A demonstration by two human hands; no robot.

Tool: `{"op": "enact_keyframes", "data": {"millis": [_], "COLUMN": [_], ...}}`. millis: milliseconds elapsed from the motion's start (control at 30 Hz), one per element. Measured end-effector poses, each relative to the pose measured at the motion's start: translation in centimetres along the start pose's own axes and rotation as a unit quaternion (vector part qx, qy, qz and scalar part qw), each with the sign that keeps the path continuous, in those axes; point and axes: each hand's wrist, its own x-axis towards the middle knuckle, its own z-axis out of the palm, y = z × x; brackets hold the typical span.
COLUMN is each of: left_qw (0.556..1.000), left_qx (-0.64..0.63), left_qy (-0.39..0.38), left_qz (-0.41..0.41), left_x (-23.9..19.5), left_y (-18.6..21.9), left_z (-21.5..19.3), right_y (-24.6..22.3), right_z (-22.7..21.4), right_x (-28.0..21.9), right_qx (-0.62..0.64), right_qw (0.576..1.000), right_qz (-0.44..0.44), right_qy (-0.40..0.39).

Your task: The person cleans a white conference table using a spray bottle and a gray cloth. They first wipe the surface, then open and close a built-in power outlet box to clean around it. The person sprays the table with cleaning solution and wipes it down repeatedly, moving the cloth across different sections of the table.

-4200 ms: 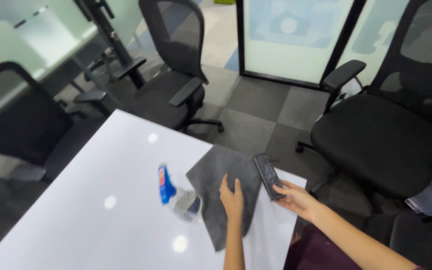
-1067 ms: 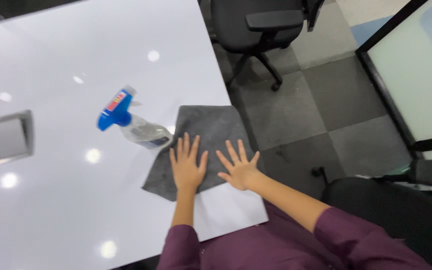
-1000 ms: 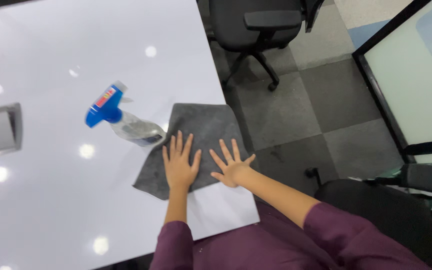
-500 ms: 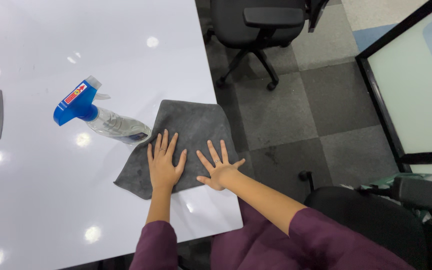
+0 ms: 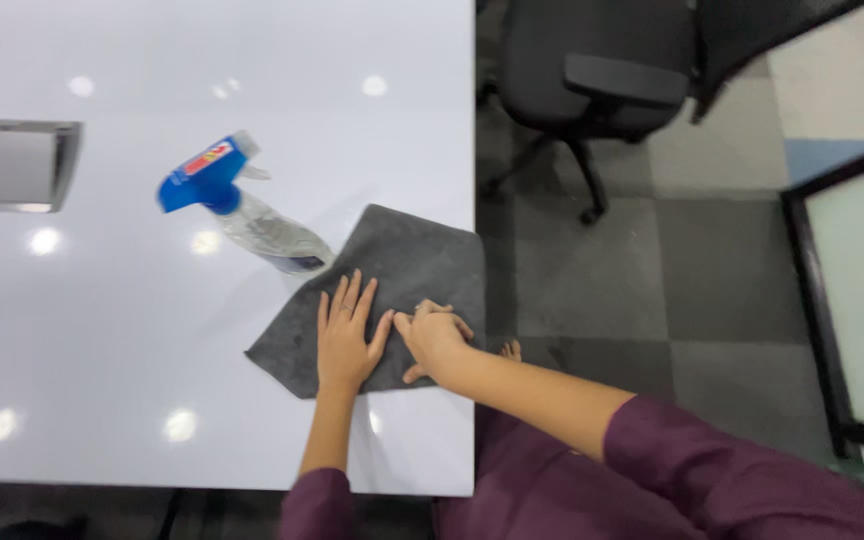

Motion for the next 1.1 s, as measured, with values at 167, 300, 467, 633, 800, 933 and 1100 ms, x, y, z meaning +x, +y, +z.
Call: {"op": "enact_keyframes", "data": {"millis": [167, 300, 467, 633, 800, 933, 1100], "left_qw": [0.969, 0.797, 0.816, 0.851, 0.844, 0.834, 0.816], "left_qx": [-0.108, -0.372, -0.265, -0.139, -0.147, -0.045, 0.024], "left_qy": [0.106, 0.219, 0.324, 0.386, 0.438, 0.444, 0.449], "left_qz": [-0.197, -0.423, -0.399, -0.327, -0.273, -0.324, -0.363], "left_x": [-1.4, 0.2, 4.4, 9.7, 13.7, 15.5, 16.9], "left_y": [1.5, 4.5, 7.9, 6.2, 5.2, 6.4, 6.6], "left_z": [1.3, 1.6, 0.2, -4.3, -8.0, -8.3, -8.8], "right_y": [6.9, 11.3, 15.8, 18.4, 19.0, 19.5, 22.7], "right_z": [-2.8, -7.2, -11.4, -11.7, -13.5, -15.4, -17.7], "right_x": [0.8, -0.6, -1.6, -1.8, -1.4, -1.9, -3.1], "right_qx": [0.097, 0.139, 0.261, 0.313, 0.271, 0.314, 0.360], "right_qw": [0.978, 0.963, 0.928, 0.911, 0.919, 0.904, 0.882], "right_qz": [-0.187, -0.223, -0.265, -0.267, -0.286, -0.286, -0.295], "right_qy": [0.010, -0.058, 0.014, 0.024, 0.001, 0.042, 0.080]}}
